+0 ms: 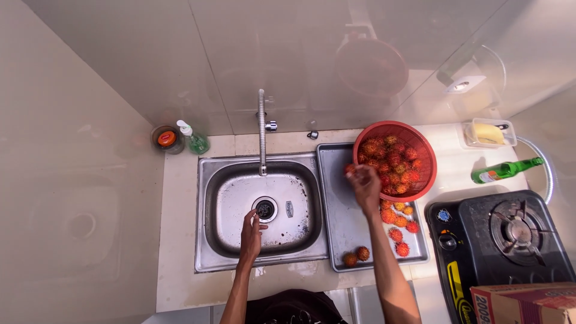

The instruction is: Washing individual rambutan fruits under a running tap and placing them on a tray.

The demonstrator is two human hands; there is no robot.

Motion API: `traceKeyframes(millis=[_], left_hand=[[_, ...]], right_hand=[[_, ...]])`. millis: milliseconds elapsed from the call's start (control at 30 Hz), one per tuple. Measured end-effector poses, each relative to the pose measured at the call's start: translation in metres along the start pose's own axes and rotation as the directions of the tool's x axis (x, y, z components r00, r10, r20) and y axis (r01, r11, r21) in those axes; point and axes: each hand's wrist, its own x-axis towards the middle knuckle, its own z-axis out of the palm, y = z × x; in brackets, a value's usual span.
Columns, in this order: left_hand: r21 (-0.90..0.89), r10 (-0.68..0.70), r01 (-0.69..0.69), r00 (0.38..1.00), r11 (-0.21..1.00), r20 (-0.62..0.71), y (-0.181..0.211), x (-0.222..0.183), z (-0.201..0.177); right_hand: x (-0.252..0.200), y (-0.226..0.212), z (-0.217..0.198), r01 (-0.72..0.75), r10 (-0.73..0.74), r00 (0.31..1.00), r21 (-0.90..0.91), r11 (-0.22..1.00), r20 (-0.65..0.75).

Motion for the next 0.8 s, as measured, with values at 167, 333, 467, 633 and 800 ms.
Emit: traceKeyframes(millis=[167, 333, 467, 633, 800], left_hand=[[0.001, -0.005, 0.005, 1.000, 1.000, 0.012, 0.004, -0.014, 0.009], [-0.023, -0.024, 0.025, 1.000, 0.999, 0.017, -0.005, -0.024, 0.019], [0.011, -0.046, 0.046, 0.999, 0.999, 0.030, -0.019, -0.024, 0.024], [0.108, -0.175, 0.170, 0.984, 0.979, 0.031, -0.011, -0.039, 0.040], [0.169, -0.167, 0.153, 0.983, 0.974, 0.078, -0.017, -0.043, 0.052]], right_hand=[[0.048, -0.017, -0.055, 0.152, -0.193, 0.971, -0.264, 0.952, -0.138], [0.037, 0.019, -0.084, 0.165, -0.179, 0.983, -0.548, 0.820, 0.029], [-0.027, 0.070, -0.088, 0.158, -0.255, 0.955, -0.471, 0.868, -0.149], [-0.104, 0.084, -0.090, 0.125, -0.248, 0.956, -0.543, 0.830, -0.158], [-0.142, 0.072, -0.097, -0.260, 0.537, 0.717, -0.545, 0.797, 0.445]])
